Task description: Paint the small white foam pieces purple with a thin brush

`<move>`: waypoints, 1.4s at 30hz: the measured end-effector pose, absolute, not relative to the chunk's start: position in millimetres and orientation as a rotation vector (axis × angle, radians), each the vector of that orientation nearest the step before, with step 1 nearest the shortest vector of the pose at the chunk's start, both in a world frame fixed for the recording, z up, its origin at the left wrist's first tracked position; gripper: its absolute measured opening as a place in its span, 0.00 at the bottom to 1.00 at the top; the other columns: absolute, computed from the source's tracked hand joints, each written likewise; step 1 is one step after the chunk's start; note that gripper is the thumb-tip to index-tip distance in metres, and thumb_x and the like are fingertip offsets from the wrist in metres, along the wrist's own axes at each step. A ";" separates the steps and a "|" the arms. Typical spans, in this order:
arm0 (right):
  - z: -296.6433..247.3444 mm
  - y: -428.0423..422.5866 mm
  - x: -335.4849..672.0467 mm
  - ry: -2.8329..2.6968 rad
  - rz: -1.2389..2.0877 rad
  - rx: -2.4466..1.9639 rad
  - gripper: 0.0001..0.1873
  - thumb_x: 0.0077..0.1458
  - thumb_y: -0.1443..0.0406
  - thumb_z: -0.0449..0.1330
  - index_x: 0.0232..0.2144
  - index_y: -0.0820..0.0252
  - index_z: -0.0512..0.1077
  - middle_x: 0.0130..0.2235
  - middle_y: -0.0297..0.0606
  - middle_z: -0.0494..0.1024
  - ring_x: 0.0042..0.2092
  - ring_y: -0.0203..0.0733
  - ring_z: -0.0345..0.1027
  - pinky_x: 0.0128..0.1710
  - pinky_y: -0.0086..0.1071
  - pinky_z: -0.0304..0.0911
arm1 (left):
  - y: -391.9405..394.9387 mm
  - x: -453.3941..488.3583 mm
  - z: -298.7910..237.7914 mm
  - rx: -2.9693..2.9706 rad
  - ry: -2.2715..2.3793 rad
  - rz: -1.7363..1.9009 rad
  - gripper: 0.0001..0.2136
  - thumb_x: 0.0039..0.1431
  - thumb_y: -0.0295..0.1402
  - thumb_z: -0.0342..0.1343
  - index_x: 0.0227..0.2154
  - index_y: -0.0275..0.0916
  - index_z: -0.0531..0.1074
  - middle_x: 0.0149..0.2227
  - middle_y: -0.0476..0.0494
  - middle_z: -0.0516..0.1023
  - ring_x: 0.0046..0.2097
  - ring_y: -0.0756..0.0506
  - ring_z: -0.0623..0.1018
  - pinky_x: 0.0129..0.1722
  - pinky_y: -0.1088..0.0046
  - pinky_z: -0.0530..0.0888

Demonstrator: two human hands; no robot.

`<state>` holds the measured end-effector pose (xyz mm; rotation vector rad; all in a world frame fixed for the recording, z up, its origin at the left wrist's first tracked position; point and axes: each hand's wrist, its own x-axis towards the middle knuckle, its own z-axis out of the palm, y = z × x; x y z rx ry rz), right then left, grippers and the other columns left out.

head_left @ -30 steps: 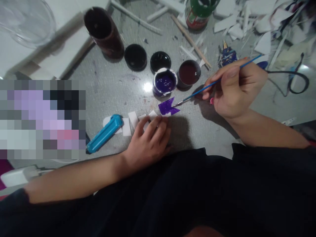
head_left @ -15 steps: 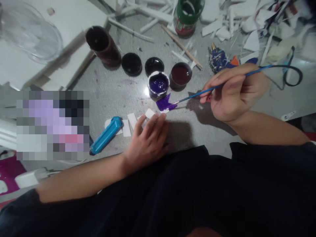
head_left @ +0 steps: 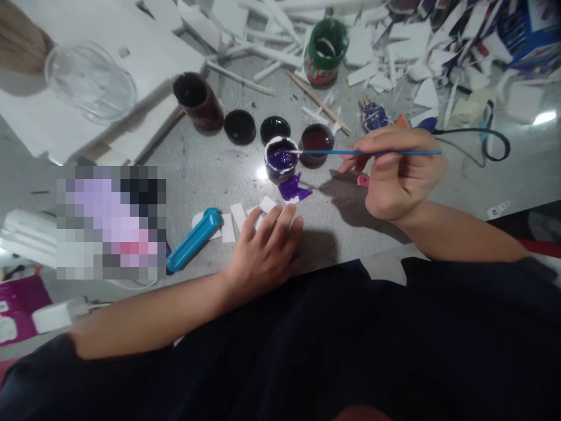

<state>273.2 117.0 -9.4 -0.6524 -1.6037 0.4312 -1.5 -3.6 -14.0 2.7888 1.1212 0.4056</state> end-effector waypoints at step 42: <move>-13.5 113.5 281.2 -1.505 0.759 -0.925 0.22 0.79 0.48 0.69 0.38 0.58 0.83 0.29 0.30 0.83 0.23 0.29 0.77 0.18 0.21 0.65 | -1.7 0.1 -12.3 2.773 1.137 0.437 0.27 0.77 0.47 0.65 0.69 0.35 0.81 0.73 0.26 0.83 0.73 0.27 0.81 0.76 0.44 0.72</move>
